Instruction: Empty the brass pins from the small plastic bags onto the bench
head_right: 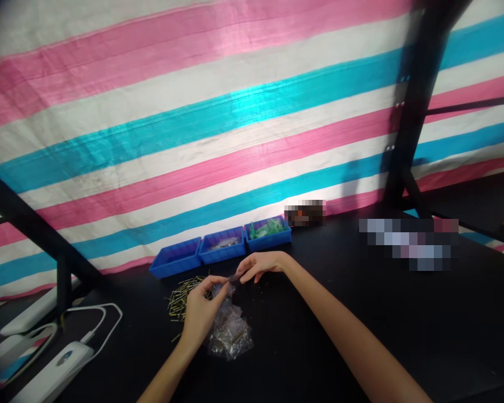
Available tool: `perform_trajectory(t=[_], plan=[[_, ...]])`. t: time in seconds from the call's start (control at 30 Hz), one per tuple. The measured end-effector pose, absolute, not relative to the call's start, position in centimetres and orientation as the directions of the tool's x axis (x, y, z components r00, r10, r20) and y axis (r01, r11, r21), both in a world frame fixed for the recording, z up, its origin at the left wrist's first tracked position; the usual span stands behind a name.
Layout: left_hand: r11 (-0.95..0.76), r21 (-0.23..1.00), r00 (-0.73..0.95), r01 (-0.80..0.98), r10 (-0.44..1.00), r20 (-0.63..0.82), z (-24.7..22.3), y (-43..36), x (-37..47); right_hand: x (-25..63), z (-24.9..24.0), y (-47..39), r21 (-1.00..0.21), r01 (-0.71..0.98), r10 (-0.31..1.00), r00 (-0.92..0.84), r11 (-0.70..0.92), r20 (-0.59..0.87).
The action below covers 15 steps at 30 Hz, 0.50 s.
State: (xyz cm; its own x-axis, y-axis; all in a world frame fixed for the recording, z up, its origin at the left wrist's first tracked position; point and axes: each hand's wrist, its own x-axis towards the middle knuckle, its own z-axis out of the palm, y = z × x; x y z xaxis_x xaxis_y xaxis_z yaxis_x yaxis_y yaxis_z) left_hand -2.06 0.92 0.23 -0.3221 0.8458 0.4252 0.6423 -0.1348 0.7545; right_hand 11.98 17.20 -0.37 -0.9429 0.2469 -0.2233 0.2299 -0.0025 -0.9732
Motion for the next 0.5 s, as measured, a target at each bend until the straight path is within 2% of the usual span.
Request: perform_trajectory(t=[0.33,0.5], plan=[[-0.194,0.788,-0.296,0.584,0.854,0.429,0.3,0.8,-1.9,11.1,-0.4,16.9,-0.946,0.32,0.251,-0.921,0.05,-0.299],[-0.185,0.824,-0.342,0.535,0.844,0.412,0.2,1.1,-2.5,10.9,-0.5,16.9,-0.954,0.294,0.223,-0.935,0.061,-0.275]])
